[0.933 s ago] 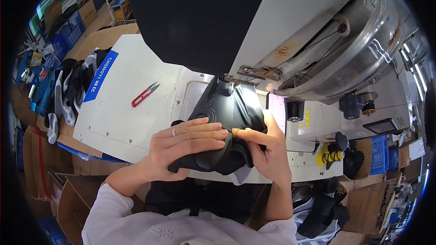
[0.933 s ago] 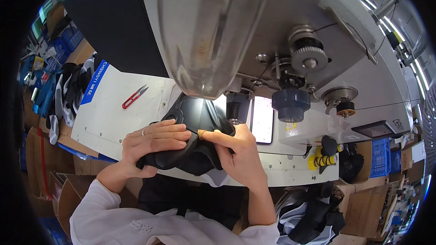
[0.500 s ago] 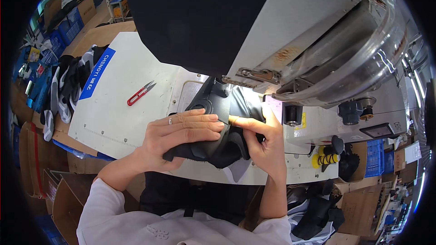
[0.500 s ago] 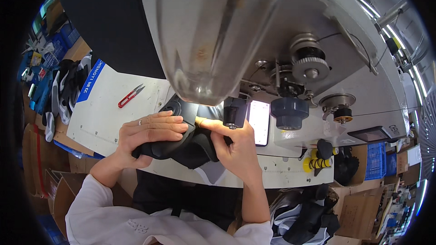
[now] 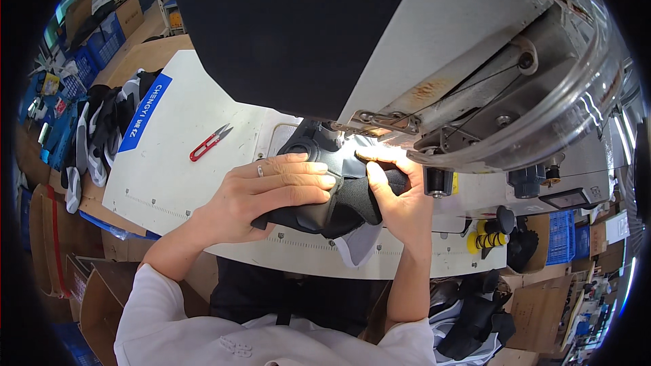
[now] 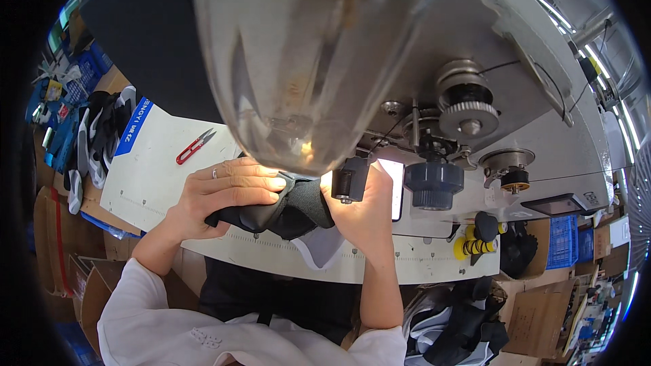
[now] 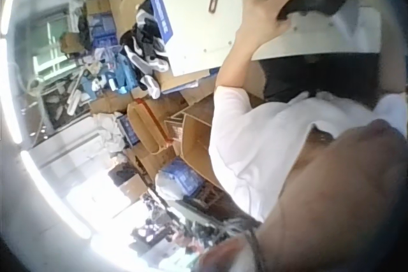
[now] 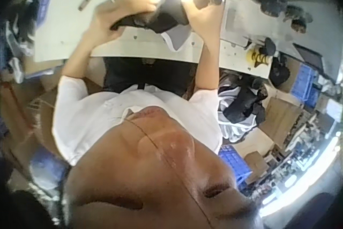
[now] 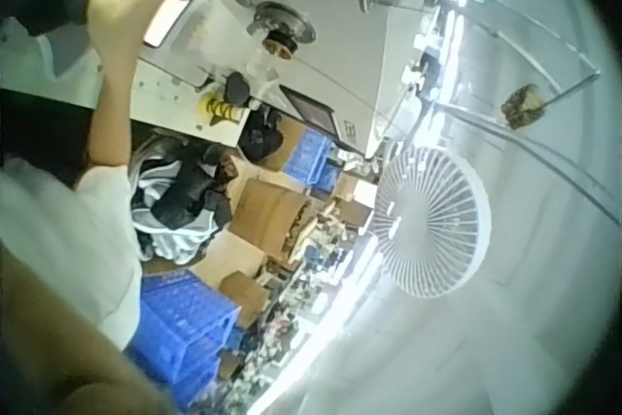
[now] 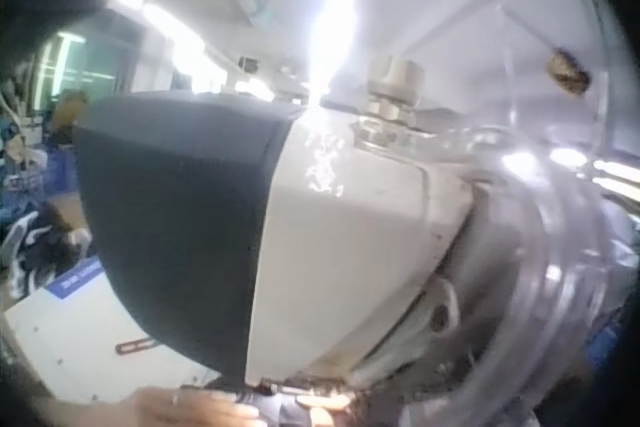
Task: The person stitches shoe upper components using a sewing machine, trims threads with thread snips, and places the sewn pieces into a basket.
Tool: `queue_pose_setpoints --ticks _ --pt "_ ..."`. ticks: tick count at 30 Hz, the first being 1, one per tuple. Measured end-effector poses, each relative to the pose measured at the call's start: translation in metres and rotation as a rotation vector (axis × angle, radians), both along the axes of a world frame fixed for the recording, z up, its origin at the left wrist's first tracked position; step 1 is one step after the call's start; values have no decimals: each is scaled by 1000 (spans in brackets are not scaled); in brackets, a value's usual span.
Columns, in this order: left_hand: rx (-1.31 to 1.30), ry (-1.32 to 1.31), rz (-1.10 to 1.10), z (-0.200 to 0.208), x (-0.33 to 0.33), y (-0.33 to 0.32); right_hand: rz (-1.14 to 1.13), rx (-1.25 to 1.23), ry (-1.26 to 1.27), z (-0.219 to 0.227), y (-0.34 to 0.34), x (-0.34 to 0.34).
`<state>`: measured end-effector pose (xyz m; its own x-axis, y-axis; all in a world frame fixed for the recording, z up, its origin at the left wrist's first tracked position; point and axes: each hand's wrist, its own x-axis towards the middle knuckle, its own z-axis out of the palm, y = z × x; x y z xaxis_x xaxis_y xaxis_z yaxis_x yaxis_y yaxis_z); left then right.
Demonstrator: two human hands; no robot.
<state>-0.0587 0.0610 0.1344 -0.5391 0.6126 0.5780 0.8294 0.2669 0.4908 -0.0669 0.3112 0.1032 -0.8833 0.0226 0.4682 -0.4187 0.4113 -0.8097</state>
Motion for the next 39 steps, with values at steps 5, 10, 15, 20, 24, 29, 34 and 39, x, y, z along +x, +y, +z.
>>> queue_pose_setpoints --ticks 5,10,15,20,24,29,34,39 --pt "2 43 28 -3 1 2 36 -18 -24 5 -1 0" --pt "-6 -60 -5 -1 0 -3 50 13 12 6 0 2" --pt "259 -264 -11 -11 1 -1 77 -38 -63 29 -8 15" --pt "361 -287 31 -15 3 4 147 57 -109 35 -2 20" --pt "317 -247 22 -13 2 4 242 106 -94 41 -1 23" --pt "303 -253 -17 -15 0 0 364 113 -294 33 8 12" --pt "176 -228 -48 -3 -3 -5 436 -13 -460 30 11 8" --pt "16 -182 -1 4 0 -6 408 -9 -436 14 14 6"
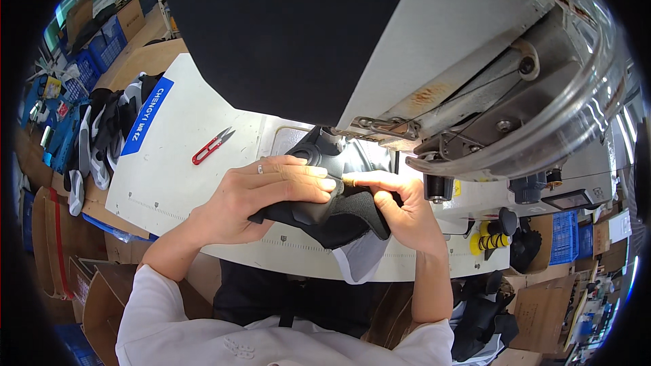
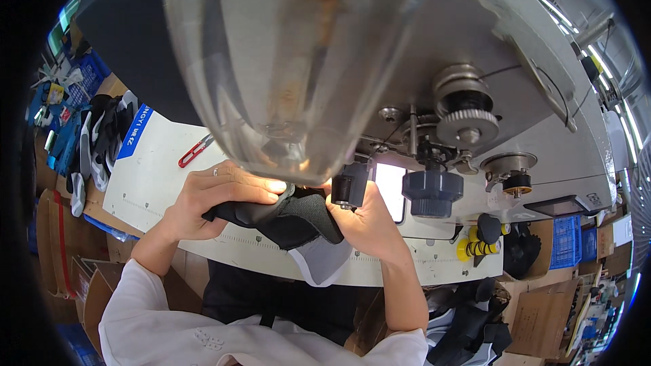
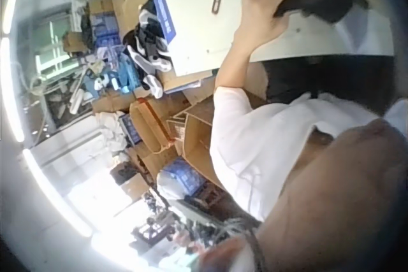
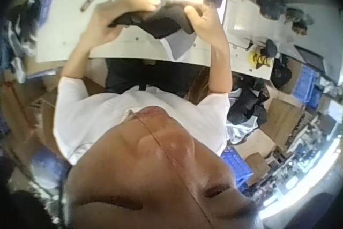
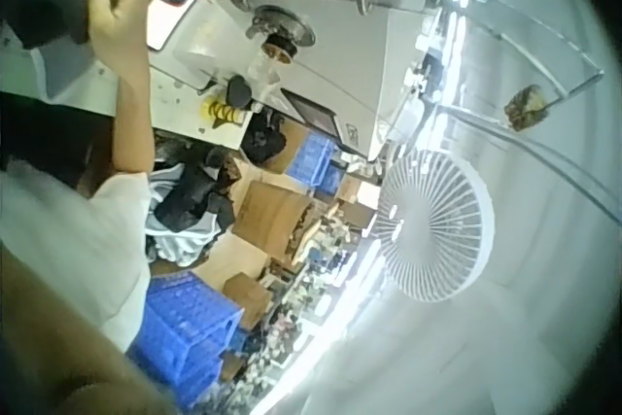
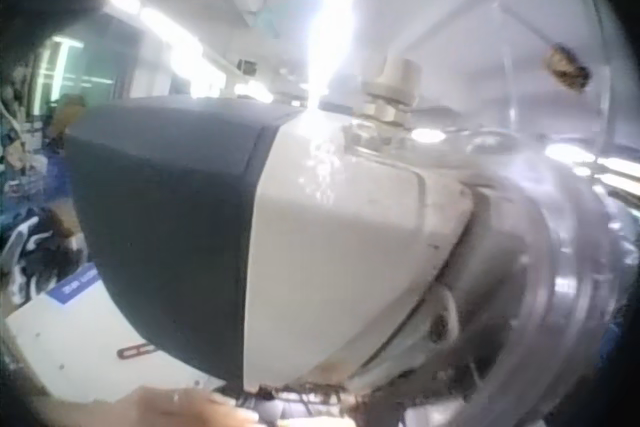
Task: The person stitches shoe upper components using a sewing machine, trims threads with thread snips, and places the sewn pieces into a basket.
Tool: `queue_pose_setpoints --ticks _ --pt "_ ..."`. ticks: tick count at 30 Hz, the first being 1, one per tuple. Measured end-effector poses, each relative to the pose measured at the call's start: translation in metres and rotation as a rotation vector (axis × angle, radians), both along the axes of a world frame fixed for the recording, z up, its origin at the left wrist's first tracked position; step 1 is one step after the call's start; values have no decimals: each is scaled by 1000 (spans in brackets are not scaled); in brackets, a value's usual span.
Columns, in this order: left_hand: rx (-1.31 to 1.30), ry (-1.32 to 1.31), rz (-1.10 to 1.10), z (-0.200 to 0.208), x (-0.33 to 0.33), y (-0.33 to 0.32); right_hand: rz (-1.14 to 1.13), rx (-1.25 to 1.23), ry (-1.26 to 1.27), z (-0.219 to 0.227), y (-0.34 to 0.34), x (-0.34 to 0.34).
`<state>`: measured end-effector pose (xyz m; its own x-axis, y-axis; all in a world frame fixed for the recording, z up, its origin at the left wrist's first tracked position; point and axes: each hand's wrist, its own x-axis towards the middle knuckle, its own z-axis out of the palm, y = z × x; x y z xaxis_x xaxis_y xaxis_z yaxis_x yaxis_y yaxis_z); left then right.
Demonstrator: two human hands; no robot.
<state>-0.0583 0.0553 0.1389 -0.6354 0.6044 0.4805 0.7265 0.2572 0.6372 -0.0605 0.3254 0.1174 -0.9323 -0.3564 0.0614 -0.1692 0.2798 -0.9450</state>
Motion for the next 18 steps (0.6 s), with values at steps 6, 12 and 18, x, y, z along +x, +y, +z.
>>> queue_pose_setpoints --ticks 6,12,18 --pt "5 99 40 -5 -2 6 -265 42 13 5 -8 14" --pt "-83 53 55 0 -6 0 -388 148 344 3 -9 -1" --pt "-61 58 70 0 -13 -1 -258 152 405 7 -2 -14"
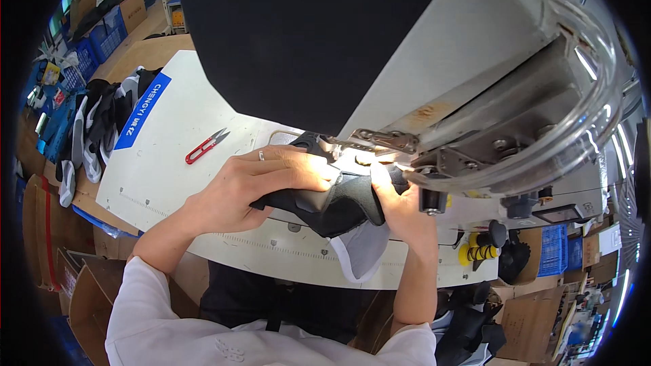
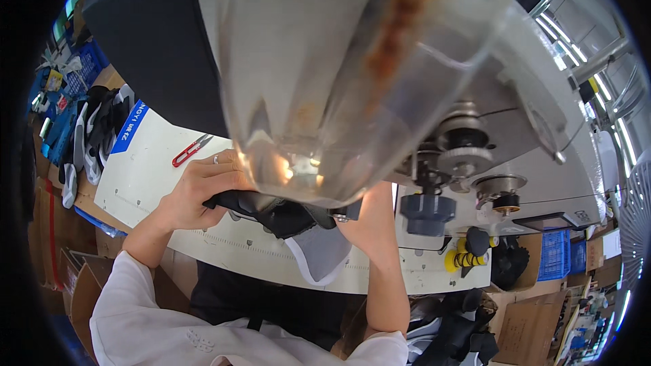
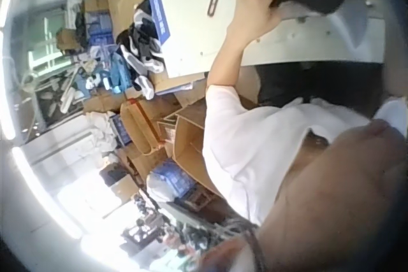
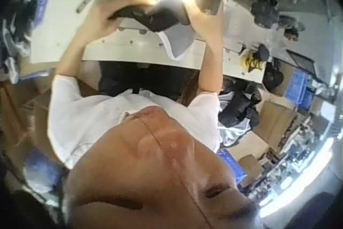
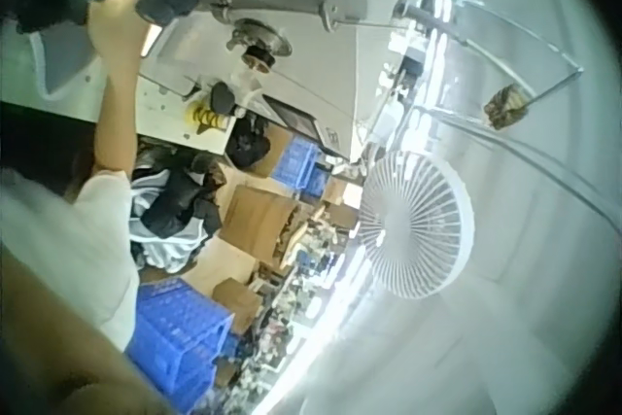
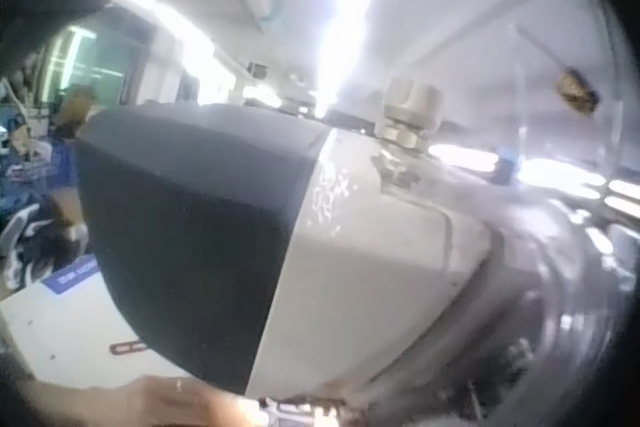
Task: The person stitches shoe upper components using a sewing machine, trims threads with thread snips, and places the sewn pieces into a basket.
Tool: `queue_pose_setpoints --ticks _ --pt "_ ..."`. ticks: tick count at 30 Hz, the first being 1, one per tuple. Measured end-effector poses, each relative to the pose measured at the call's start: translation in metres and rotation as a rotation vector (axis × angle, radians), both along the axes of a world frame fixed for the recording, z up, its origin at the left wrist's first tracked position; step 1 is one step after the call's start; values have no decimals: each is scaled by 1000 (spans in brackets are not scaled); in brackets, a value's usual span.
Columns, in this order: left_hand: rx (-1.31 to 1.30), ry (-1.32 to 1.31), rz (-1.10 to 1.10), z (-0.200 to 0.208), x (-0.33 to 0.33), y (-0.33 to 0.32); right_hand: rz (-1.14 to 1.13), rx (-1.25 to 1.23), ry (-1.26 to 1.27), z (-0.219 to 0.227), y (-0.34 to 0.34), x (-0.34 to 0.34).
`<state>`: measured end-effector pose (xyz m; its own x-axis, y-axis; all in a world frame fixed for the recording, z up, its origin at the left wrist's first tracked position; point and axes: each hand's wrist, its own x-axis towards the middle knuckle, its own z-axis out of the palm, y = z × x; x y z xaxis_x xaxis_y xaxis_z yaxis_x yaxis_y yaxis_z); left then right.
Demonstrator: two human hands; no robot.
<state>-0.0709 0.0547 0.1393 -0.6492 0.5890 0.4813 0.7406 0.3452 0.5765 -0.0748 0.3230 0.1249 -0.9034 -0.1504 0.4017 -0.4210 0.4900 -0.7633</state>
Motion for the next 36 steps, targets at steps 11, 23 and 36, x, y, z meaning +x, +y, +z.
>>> queue_pose_setpoints --ticks 11,23,36 --pt "67 12 -25 3 -10 1 -61 153 -12 -30 22 -20" --pt "104 41 54 -2 -14 6 -107 88 -44 -4 10 -16" --pt "675 -578 327 -11 9 -12 185 -404 -287 -9 -15 17"
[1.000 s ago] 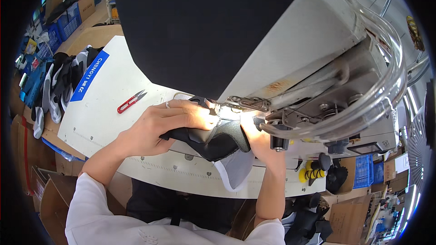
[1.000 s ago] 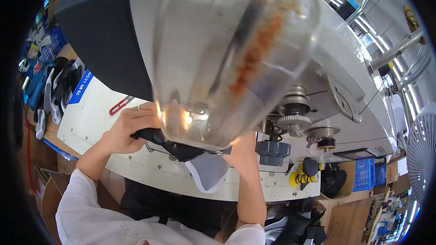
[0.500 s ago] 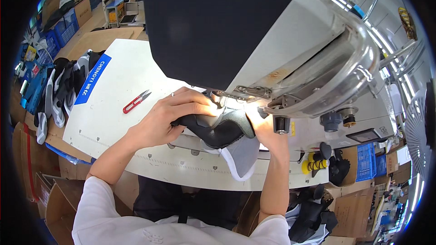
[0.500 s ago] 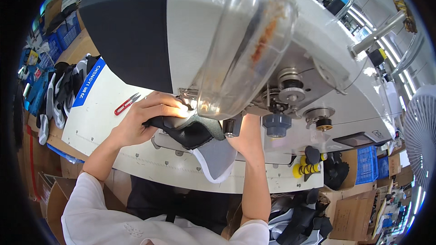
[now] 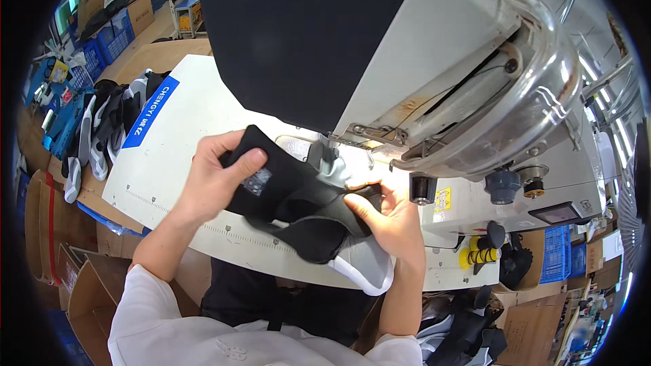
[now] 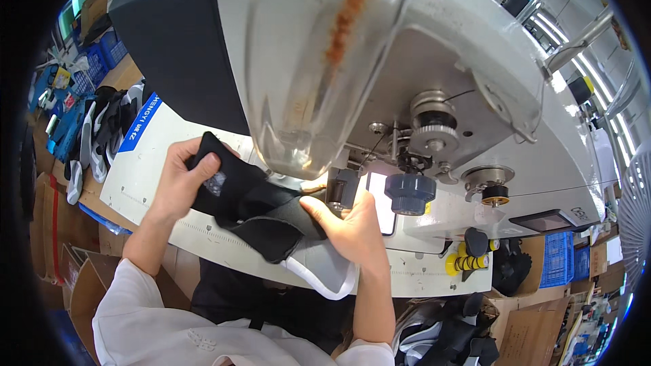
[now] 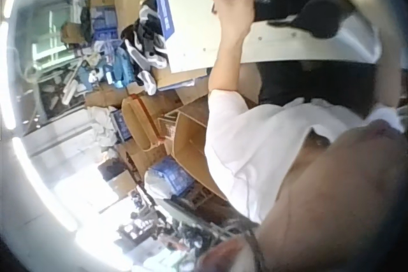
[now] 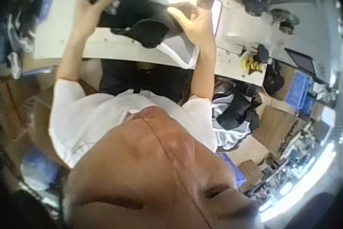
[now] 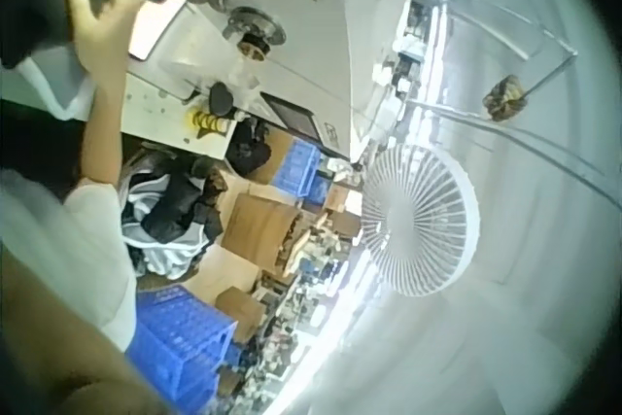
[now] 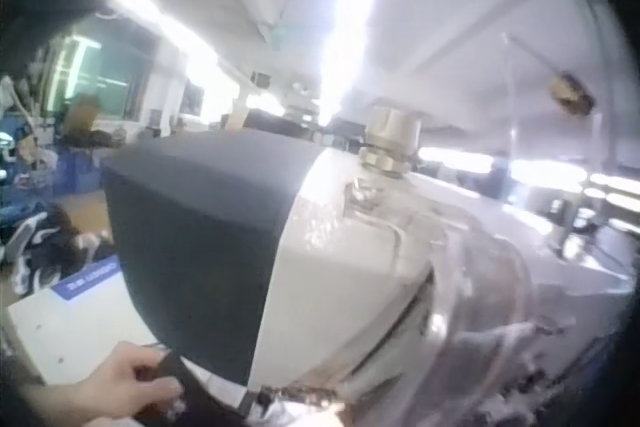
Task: The person stitches shoe upper components using a sewing machine, trims threads with thread snips, and places the sewn pieces into a basket.
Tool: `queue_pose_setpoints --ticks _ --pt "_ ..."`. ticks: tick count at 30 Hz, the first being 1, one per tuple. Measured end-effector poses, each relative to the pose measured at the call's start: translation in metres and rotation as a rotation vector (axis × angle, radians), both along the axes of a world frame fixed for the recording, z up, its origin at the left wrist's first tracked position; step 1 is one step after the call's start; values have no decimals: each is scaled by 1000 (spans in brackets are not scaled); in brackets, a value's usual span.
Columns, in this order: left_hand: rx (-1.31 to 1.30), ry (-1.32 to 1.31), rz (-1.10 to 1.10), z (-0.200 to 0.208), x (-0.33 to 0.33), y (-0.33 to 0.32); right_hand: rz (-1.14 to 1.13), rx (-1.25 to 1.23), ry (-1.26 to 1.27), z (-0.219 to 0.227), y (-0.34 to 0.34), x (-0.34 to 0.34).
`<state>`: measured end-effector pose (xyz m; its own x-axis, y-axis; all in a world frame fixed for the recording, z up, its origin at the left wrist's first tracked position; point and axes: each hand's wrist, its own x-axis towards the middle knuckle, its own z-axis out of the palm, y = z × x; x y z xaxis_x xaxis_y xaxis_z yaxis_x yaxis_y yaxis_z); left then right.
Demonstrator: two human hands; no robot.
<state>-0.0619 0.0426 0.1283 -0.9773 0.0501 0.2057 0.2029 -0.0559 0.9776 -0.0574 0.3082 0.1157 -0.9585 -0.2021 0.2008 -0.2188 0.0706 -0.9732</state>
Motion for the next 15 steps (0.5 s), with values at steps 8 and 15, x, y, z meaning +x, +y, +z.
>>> queue_pose_setpoints --ticks 8,15 --pt "-881 864 729 43 -56 -40 -686 589 476 9 -9 -1" --pt "-903 1459 312 -13 -60 45 76 -187 89 -98 63 -111"
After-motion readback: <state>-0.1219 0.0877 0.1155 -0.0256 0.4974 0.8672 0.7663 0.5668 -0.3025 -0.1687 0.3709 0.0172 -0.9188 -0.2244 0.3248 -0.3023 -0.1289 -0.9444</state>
